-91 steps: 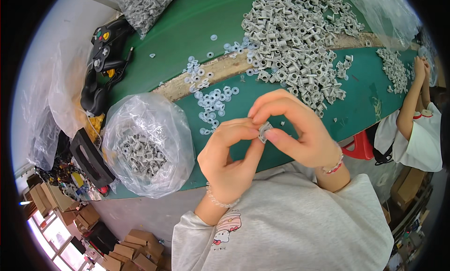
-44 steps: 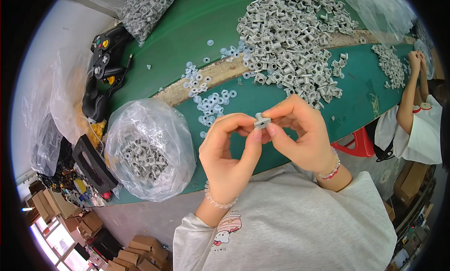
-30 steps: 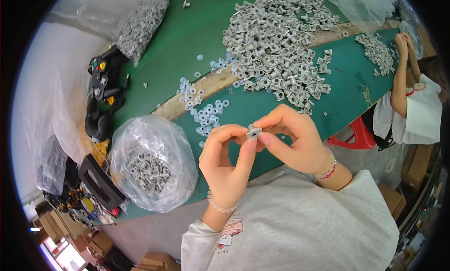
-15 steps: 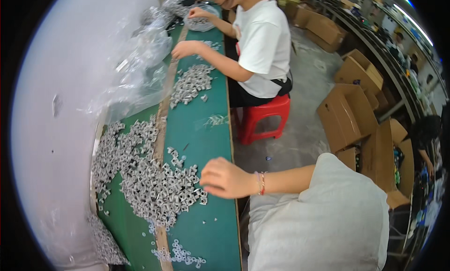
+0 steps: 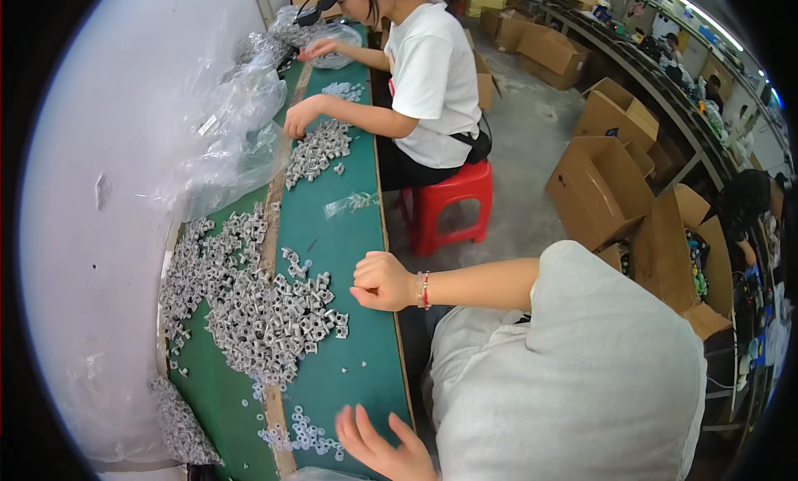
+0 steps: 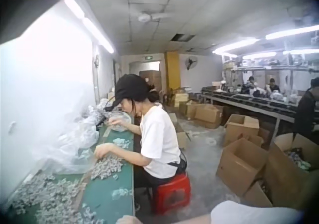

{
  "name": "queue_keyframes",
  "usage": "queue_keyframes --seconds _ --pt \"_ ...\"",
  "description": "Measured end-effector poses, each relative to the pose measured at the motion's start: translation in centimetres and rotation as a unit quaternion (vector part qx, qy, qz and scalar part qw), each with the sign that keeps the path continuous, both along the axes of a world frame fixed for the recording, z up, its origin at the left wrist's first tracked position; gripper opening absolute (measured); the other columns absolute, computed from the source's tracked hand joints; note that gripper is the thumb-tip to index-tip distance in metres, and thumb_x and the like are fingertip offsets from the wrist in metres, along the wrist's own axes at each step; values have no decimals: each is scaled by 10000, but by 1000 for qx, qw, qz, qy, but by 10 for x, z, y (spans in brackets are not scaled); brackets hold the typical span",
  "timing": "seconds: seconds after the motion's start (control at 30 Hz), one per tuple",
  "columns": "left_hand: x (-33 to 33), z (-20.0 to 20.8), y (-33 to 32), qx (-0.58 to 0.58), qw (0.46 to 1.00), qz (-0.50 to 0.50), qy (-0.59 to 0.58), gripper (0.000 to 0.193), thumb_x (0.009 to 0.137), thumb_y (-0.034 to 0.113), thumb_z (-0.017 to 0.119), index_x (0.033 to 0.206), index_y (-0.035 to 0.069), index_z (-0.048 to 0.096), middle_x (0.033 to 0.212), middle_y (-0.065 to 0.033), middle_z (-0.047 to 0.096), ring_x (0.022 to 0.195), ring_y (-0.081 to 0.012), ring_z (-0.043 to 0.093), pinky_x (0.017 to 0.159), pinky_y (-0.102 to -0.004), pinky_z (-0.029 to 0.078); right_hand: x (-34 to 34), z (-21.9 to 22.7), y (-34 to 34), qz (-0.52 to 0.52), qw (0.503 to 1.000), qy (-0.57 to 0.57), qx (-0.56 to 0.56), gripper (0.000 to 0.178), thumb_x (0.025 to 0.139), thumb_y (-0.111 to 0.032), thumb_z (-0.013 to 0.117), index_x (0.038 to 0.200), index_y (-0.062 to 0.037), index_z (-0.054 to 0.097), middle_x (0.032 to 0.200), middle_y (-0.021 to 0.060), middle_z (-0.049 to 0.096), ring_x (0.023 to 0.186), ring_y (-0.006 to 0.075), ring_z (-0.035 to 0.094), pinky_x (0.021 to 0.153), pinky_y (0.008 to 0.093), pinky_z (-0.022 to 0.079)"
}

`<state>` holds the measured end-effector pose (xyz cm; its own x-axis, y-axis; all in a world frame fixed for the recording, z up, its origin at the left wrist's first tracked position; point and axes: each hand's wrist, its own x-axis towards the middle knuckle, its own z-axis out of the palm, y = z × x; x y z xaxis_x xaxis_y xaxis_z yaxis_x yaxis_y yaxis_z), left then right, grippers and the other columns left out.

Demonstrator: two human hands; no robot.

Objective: Assembling small plastic components and rubber seals onto a grey component base.

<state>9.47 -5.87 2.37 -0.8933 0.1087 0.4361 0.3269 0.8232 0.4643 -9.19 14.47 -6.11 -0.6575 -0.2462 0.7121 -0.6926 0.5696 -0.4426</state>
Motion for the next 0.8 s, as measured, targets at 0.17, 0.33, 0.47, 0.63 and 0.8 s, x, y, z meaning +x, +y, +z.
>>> queue_keyframes --seconds 0.17,0.33,0.47,0.63,0.8 --pt "10 -24 2 -150 986 13 -69 553 819 252 614 1327 118 442 1453 -188 262 1331 -414 233 1054 -596 162 3 5 2 -18 999 -12 26 379 811 -141 573 498 -74 371 504 42 421 532 245 464 555 358 345" --pt "10 -30 -5 -107 992 27 -61 538 810 236 618 1309 112 461 1452 -177 268 1335 -401 235 1053 -607 150 3 2 0 -39 999 -13 23 382 823 -140 561 494 -61 384 496 65 431 513 275 471 535 372 350" --pt "14 -33 -7 -99 991 26 -89 529 821 269 614 1303 111 468 1442 -212 267 1326 -424 239 1036 -634 136 1 3 -2 -51 998 -8 28 384 830 -143 552 495 -51 390 496 81 431 515 286 479 536 381 363" --pt "18 -37 -1 -99 987 -25 -126 607 805 303 630 1337 98 423 1443 -196 276 1333 -406 238 1040 -623 152 -1 1 0 -42 998 -22 43 383 834 -156 536 496 -38 400 503 82 454 521 297 477 553 386 367" --pt "22 -47 -3 -101 984 -40 -139 578 844 334 586 1333 71 423 1425 -186 315 1324 -384 273 1053 -584 174 1 -1 0 -54 997 -37 45 382 817 -194 542 492 -39 417 507 86 464 534 309 488 567 392 367"
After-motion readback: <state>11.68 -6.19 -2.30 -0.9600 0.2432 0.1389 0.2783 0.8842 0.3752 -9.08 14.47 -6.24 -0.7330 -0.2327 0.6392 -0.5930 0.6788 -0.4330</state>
